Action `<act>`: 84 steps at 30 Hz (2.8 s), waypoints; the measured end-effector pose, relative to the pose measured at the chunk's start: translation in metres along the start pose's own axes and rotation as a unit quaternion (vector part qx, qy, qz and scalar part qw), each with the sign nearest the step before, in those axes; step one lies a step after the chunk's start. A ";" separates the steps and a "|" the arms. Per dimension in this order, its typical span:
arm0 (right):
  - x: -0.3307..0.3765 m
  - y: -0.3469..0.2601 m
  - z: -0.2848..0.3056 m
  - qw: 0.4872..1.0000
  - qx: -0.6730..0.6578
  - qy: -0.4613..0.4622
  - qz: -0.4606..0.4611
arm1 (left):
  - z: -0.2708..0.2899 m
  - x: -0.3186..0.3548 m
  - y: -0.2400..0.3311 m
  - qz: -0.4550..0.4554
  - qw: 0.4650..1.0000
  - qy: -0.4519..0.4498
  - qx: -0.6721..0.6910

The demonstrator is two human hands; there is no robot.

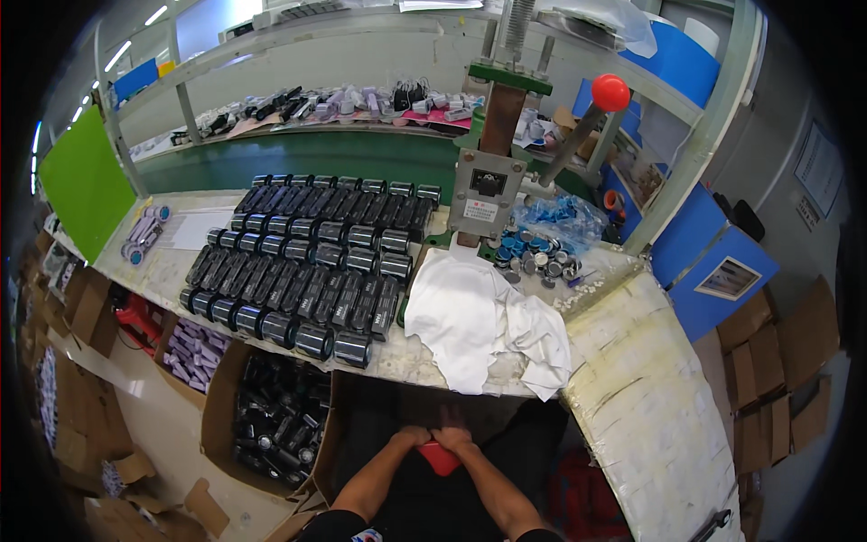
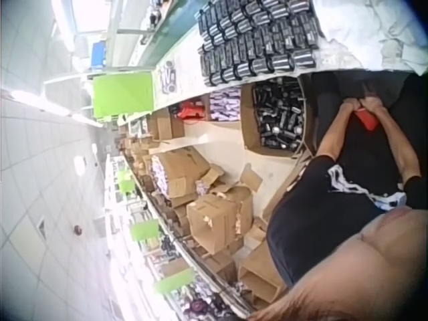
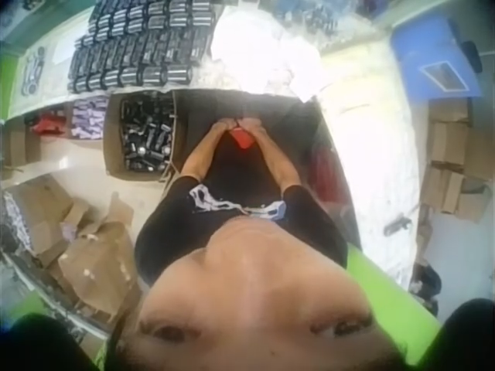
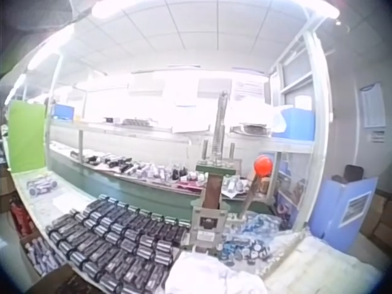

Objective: The person assembles a circular lens component into a handheld electronic device housing using a manual pressing machine.

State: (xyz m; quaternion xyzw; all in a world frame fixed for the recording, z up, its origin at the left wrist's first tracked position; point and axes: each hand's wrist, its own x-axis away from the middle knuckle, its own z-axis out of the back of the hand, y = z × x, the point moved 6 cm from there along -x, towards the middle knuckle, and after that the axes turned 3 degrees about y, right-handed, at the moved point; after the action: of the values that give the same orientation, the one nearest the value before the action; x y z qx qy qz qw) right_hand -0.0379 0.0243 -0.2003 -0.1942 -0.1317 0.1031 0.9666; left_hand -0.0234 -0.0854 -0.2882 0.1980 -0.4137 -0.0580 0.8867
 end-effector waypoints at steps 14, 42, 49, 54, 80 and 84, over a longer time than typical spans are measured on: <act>-0.004 0.005 -0.013 0.989 0.003 -0.143 -0.026 | 0.017 0.018 0.011 0.037 0.995 0.080 0.047; -0.005 0.008 -0.005 0.995 0.007 -0.092 0.035 | 0.033 0.036 0.022 0.033 0.986 0.163 0.026; -0.003 0.006 0.003 0.997 0.014 -0.052 0.047 | 0.026 0.022 0.015 0.067 0.991 0.093 0.070; -0.001 0.013 -0.008 0.997 -0.005 -0.078 0.014 | 0.028 0.030 0.020 0.075 0.993 0.051 0.074; 0.004 0.008 0.003 0.987 -0.016 -0.155 -0.031 | 0.035 0.035 0.021 0.034 0.983 0.176 0.026; 0.005 0.009 0.002 0.981 -0.021 -0.185 -0.043 | 0.026 0.027 0.019 0.018 0.980 0.199 -0.011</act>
State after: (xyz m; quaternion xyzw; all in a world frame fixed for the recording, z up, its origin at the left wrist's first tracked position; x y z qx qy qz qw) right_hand -0.0350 0.0346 -0.2015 -0.1865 -0.3190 0.0927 0.9246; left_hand -0.0262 -0.0833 -0.2462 0.1887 -0.2316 -0.0063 0.9543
